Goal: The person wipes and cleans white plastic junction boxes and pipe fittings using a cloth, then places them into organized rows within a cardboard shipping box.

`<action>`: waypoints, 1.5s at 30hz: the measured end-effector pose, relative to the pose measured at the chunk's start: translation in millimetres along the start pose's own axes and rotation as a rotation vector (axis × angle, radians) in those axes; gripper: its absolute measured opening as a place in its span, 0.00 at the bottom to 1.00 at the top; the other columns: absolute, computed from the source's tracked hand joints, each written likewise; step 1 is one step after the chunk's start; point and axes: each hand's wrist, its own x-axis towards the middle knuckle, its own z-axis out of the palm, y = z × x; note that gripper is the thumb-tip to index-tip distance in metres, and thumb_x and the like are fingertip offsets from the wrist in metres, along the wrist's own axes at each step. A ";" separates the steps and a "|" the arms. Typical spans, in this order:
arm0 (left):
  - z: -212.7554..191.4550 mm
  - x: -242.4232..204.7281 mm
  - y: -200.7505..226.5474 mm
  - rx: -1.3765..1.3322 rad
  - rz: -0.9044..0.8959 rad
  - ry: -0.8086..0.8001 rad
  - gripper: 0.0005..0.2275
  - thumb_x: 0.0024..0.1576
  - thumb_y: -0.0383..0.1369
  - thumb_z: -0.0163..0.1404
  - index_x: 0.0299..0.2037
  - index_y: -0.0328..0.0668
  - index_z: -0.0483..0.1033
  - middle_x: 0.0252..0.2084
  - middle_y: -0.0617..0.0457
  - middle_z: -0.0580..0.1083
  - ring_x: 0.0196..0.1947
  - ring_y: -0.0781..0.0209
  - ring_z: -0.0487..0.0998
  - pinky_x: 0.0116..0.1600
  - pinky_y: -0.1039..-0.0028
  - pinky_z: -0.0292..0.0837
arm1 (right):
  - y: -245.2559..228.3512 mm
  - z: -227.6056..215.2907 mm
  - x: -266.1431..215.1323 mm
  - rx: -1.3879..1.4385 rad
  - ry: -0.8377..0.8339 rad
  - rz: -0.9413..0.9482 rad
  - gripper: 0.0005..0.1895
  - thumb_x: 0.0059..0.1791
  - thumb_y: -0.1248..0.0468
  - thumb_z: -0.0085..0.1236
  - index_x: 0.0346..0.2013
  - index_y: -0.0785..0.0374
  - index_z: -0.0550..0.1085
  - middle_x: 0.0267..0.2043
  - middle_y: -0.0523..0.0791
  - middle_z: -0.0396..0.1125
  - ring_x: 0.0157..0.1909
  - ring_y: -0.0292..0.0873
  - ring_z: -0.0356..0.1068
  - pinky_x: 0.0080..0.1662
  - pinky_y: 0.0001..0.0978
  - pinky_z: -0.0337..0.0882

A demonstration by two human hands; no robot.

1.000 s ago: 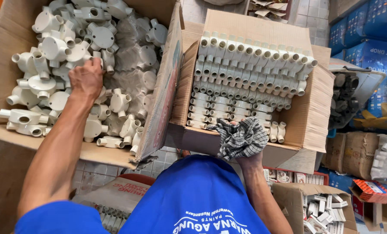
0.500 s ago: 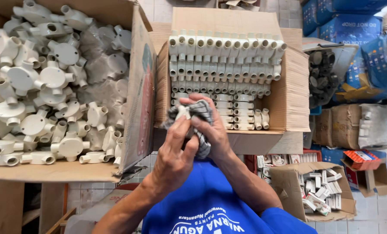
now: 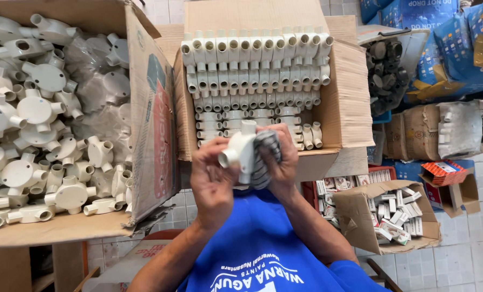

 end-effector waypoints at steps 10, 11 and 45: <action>19.8 -3.3 0.1 -0.181 -0.059 -0.028 0.13 0.64 0.28 0.55 0.54 0.29 0.67 0.57 0.32 0.69 0.57 0.47 0.76 0.59 0.62 0.77 | -18.4 -11.8 -7.2 -0.051 0.082 0.131 0.17 0.50 0.56 0.67 0.44 0.67 0.81 0.29 0.44 0.71 0.35 0.34 0.67 0.42 0.31 0.72; 19.8 -5.1 -1.4 -0.224 -0.087 -0.023 0.13 0.65 0.27 0.54 0.55 0.30 0.66 0.58 0.32 0.68 0.58 0.48 0.76 0.60 0.61 0.76 | -24.4 -9.4 -5.3 -0.027 0.175 0.166 0.16 0.58 0.56 0.57 0.39 0.66 0.83 0.25 0.42 0.72 0.31 0.30 0.64 0.36 0.26 0.70; 20.4 26.6 -68.8 -1.180 -0.777 0.019 0.24 0.67 0.32 0.42 0.74 0.42 0.61 0.73 0.27 0.65 0.67 0.40 0.71 0.72 0.52 0.67 | -3.6 -43.0 -6.1 -0.400 -0.336 -0.364 0.34 0.49 0.77 0.53 0.72 0.72 0.64 0.77 0.60 0.57 0.77 0.70 0.55 0.73 0.65 0.57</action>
